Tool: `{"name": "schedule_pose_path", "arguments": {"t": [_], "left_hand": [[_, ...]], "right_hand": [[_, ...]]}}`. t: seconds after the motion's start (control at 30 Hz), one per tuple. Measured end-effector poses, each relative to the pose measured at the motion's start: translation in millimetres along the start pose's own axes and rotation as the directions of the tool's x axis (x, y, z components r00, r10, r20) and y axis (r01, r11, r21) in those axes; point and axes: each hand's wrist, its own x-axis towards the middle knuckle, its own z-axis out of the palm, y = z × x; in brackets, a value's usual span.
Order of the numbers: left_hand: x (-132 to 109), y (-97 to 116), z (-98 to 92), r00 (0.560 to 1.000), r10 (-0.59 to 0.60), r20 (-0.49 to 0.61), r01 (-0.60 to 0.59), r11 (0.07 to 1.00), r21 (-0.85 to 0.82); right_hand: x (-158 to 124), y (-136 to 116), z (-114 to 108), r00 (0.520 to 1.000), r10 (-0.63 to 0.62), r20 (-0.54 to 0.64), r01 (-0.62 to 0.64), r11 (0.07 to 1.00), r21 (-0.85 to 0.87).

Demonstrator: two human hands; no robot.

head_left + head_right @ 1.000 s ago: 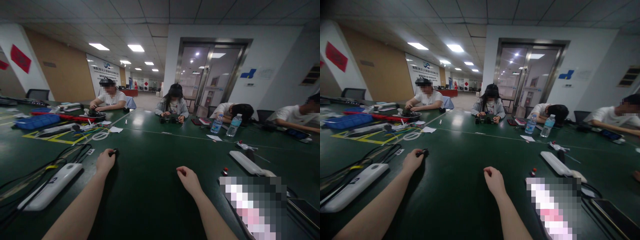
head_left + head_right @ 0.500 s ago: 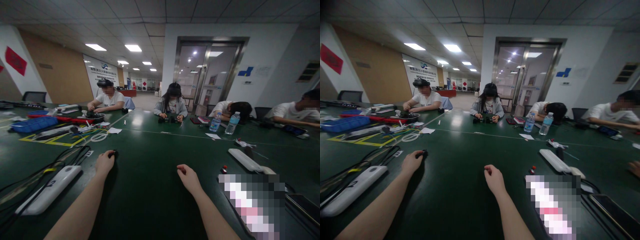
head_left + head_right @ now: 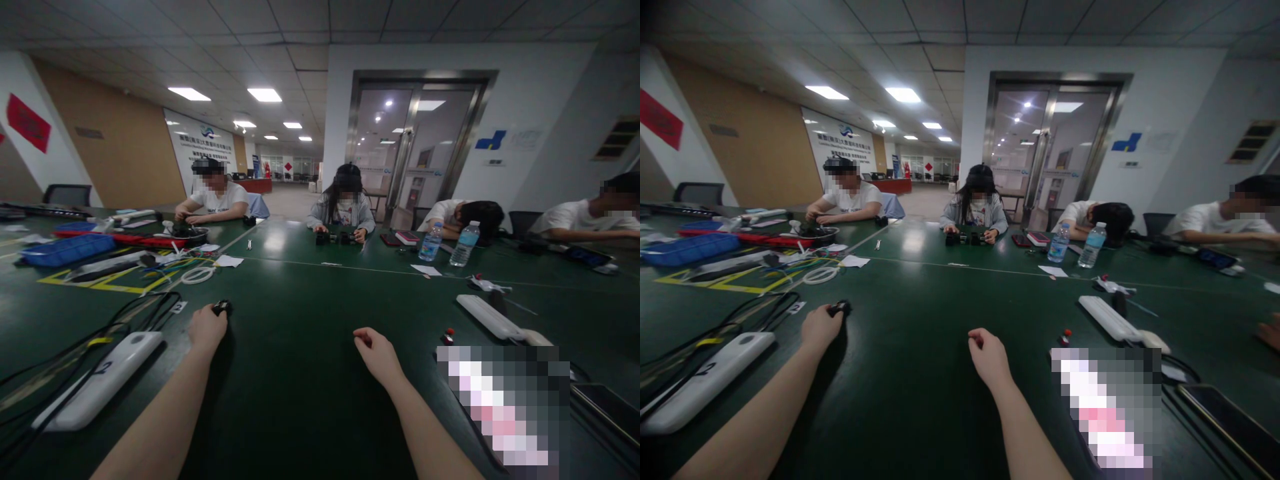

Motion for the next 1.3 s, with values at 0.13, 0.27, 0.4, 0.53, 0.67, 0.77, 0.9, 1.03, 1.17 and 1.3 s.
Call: {"name": "schedule_pose_path", "arguments": {"t": [0.13, 0.27, 0.4, 0.53, 0.67, 0.77, 0.9, 1.03, 1.17, 1.3], "left_hand": [[-3.6, 2.0, -3.6, 0.999, -0.038, -0.013, 0.038, 0.998, 0.046], [-7.1, 3.6, -7.1, 0.998, -0.065, -0.003, 0.066, 0.997, 0.048], [-8.8, 5.0, -8.7, 0.999, -0.009, 0.042, 0.005, 0.996, 0.087], [-9.0, 7.4, -8.8, 0.996, 0.015, 0.089, -0.026, 0.991, 0.130], [-16.7, 17.7, -6.2, 0.984, 0.124, 0.126, -0.139, 0.983, 0.118], [-39.5, 36.3, -2.0, 0.905, 0.376, 0.200, -0.387, 0.922, 0.016], [-90.6, 67.2, -0.6, 0.545, 0.773, 0.324, -0.658, 0.634, -0.407], [-129.1, 85.7, -6.2, 0.291, 0.879, 0.377, -0.646, 0.471, -0.601], [-136.0, 88.3, -8.4, 0.266, 0.891, 0.367, -0.634, 0.448, -0.630], [-133.5, 87.7, -7.1, 0.260, 0.903, 0.342, -0.649, 0.426, -0.630]], "right_hand": [[-1.2, -1.3, -0.3, 1.000, 0.008, -0.005, -0.008, 1.000, 0.008], [-3.1, -5.0, -1.6, 1.000, 0.014, 0.016, -0.014, 1.000, 0.007], [-3.6, -6.7, -1.6, 1.000, 0.004, 0.000, -0.004, 1.000, -0.008], [-1.4, -3.9, -0.3, 1.000, -0.002, -0.002, 0.002, 1.000, 0.004], [0.0, -1.0, 0.9, 1.000, 0.010, -0.001, -0.010, 1.000, 0.012], [-0.1, -0.4, 1.3, 1.000, 0.004, -0.005, -0.004, 1.000, 0.013], [-0.9, -3.3, 0.6, 1.000, -0.001, -0.018, 0.001, 1.000, 0.024], [-7.7, -14.9, -1.8, 0.991, -0.125, 0.040, 0.123, 0.991, 0.051], [-21.2, -30.2, -1.8, 0.931, -0.271, 0.246, 0.280, 0.960, -0.002], [-29.1, -38.7, 5.1, 0.897, -0.315, 0.309, 0.353, 0.933, -0.075]]}}
